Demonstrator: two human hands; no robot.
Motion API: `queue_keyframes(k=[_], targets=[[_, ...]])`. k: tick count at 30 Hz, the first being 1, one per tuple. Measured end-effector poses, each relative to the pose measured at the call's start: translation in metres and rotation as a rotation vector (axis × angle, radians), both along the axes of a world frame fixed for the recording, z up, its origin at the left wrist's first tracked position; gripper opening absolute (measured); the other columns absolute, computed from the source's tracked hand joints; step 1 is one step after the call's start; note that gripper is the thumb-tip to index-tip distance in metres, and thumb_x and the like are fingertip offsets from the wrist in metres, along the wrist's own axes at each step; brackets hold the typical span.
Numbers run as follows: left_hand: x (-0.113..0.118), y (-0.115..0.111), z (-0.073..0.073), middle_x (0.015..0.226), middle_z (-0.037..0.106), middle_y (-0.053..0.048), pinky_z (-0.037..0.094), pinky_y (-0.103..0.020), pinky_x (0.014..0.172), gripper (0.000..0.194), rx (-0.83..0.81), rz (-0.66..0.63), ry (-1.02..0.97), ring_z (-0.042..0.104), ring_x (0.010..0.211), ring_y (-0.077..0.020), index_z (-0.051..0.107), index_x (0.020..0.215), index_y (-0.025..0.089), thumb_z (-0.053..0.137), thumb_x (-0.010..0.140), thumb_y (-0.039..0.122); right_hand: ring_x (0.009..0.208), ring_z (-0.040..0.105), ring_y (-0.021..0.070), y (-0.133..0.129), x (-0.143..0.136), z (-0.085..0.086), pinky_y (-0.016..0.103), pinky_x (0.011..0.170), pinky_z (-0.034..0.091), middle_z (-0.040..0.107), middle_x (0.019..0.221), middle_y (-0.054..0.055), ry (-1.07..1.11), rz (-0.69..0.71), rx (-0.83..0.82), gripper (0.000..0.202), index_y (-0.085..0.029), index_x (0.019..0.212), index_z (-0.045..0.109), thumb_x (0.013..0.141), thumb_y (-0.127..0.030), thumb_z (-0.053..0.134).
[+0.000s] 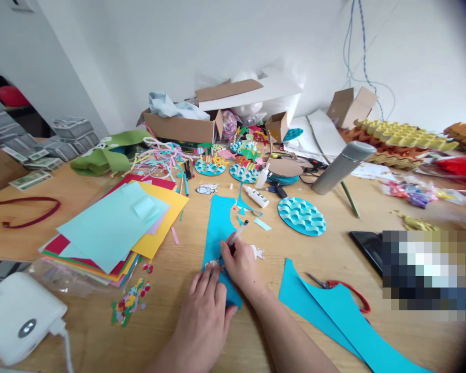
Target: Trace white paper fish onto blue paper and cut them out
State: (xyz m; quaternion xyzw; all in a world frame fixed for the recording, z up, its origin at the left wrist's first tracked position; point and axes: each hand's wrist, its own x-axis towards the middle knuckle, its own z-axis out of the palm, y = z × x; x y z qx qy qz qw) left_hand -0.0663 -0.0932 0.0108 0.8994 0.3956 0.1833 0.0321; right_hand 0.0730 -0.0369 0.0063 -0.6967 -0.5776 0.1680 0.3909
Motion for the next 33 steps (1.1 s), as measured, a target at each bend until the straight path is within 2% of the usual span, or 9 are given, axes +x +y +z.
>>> queue_keyframes(k=[7,12,18,20,22,25,29,33], targets=[[0.000,0.003,0.004,0.127,0.060,-0.022,0.048,-0.053,0.096,0.013,-0.031,-0.003,0.021,0.055,0.122,-0.0341,0.055,0.096,0.014,0.054,0.087,0.023,0.044,0.049,0.0139,0.001,0.000,-0.003,0.025,0.048,0.031,0.055,0.051,0.000,0.000,-0.015,-0.004,0.027,-0.023,0.062,0.044,0.085,-0.035,0.045],[-0.001,0.004,0.006,0.127,0.060,-0.022,0.048,-0.053,0.096,0.015,-0.057,-0.005,0.018,0.055,0.120,-0.0342,0.055,0.099,0.013,0.057,0.086,0.022,0.047,0.053,0.0143,0.001,0.001,-0.004,0.024,0.049,0.034,0.058,0.054,0.001,0.048,-0.013,-0.004,0.024,-0.021,0.064,0.047,0.085,-0.033,0.045],[-0.007,0.015,0.024,0.120,0.063,-0.017,0.047,-0.049,0.096,0.019,-0.134,-0.060,0.062,0.058,0.114,-0.0306,0.055,0.105,0.014,0.056,0.087,0.020,0.048,0.054,0.0146,0.001,0.002,-0.005,0.024,0.050,0.035,0.059,0.055,0.001,0.049,-0.021,0.017,0.023,-0.021,0.067,0.050,0.085,-0.034,0.046],[-0.010,0.021,0.030,0.113,0.065,-0.014,0.049,-0.046,0.091,0.020,-0.163,-0.077,0.078,0.061,0.105,-0.0287,0.055,0.105,0.015,0.056,0.086,0.018,0.049,0.054,0.0151,0.001,0.002,-0.005,0.025,0.051,0.036,0.060,0.056,0.001,0.038,-0.022,0.021,0.023,-0.021,0.067,0.051,0.085,-0.034,0.046],[-0.012,0.028,0.034,0.103,0.066,-0.010,0.051,-0.043,0.084,0.012,-0.189,-0.075,0.082,0.062,0.096,-0.0270,0.055,0.099,0.017,0.053,0.087,0.017,0.050,0.055,0.0151,0.002,0.001,-0.004,0.025,0.052,0.036,0.060,0.057,0.001,0.027,-0.016,0.015,0.023,-0.021,0.067,0.051,0.086,-0.034,0.045],[-0.015,0.035,0.033,0.095,0.065,-0.008,0.051,-0.042,0.081,0.009,-0.161,-0.105,0.083,0.061,0.091,-0.0262,0.055,0.095,0.018,0.048,0.088,0.015,0.051,0.054,0.0151,0.004,0.001,-0.001,0.025,0.053,0.036,0.060,0.058,0.001,0.007,-0.009,-0.019,0.022,-0.021,0.067,0.051,0.085,-0.033,0.045],[-0.017,0.039,0.029,0.098,0.065,-0.011,0.049,-0.043,0.084,0.015,-0.107,-0.156,0.116,0.060,0.093,-0.0270,0.056,0.098,0.017,0.047,0.088,0.011,0.050,0.053,0.0149,0.002,0.002,0.005,0.024,0.051,0.036,0.059,0.058,0.001,-0.001,0.003,-0.049,0.021,-0.021,0.068,0.050,0.084,-0.034,0.048],[-0.020,0.044,0.033,0.099,0.065,-0.010,0.048,-0.043,0.086,0.016,-0.109,-0.219,0.139,0.060,0.096,-0.0270,0.058,0.100,0.016,0.050,0.087,0.010,0.050,0.053,0.0152,-0.007,0.002,0.006,0.025,0.050,0.038,0.059,0.057,0.001,0.096,0.002,-0.039,0.024,-0.021,0.069,0.051,0.086,-0.037,0.048]])
